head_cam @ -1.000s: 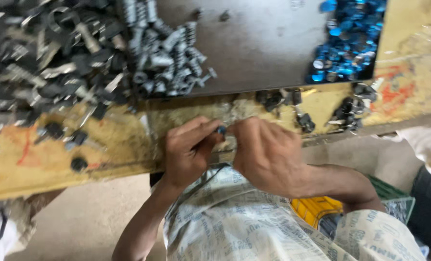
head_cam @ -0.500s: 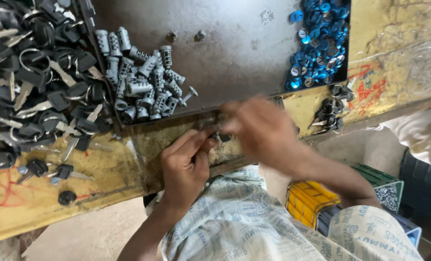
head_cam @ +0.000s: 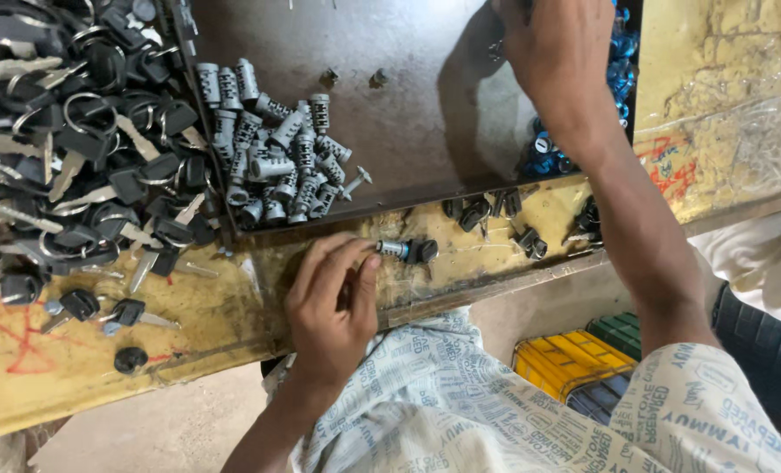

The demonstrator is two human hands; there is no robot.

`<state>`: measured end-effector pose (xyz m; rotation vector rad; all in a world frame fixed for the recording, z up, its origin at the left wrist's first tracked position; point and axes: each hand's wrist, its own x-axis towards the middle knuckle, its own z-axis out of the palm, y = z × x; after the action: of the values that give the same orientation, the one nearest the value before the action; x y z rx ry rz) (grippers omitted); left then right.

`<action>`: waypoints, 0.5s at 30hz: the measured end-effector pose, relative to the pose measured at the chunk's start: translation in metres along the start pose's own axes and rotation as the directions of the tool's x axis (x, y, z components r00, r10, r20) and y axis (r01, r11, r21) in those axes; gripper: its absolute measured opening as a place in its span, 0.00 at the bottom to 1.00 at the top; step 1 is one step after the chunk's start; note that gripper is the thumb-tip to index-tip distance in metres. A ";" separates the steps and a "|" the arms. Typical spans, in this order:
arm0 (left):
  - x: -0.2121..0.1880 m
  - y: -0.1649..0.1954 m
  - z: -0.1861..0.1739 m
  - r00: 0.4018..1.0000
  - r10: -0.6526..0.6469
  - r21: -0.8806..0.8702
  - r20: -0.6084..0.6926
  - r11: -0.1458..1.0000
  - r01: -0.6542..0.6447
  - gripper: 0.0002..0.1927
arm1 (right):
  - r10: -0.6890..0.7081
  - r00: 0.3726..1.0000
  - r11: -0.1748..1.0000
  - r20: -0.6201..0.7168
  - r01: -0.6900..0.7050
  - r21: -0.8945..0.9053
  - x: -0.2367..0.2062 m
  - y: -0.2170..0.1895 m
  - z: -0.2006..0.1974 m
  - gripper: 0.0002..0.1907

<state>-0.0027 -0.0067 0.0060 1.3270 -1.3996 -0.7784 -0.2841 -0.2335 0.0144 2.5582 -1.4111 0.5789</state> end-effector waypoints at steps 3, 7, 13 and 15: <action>0.002 0.006 -0.011 0.983 -0.168 -0.112 0.074 0.978 0.176 0.06 | -0.057 0.998 0.998 0.022 0.057 -0.005 0.005 -0.004 -0.007 0.04; 0.011 0.008 -0.008 0.958 -0.257 -0.265 0.123 0.922 0.282 0.07 | -0.055 0.994 0.994 0.089 0.047 0.094 0.020 -0.068 -0.055 0.05; 0.009 0.017 -0.005 0.876 -0.390 -0.736 0.285 0.496 0.461 0.09 | -0.385 0.900 0.898 -0.203 0.417 0.143 -0.045 -0.185 -0.073 0.10; 0.004 0.017 -0.009 0.855 -0.397 -0.797 0.333 0.366 0.480 0.10 | -0.443 0.861 0.852 -0.252 0.491 0.183 -0.058 -0.185 -0.067 0.11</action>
<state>0.0011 -0.0062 0.0252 0.8026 -0.4525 -1.6639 -0.1739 -0.0666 0.0597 2.7838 -0.6361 0.9298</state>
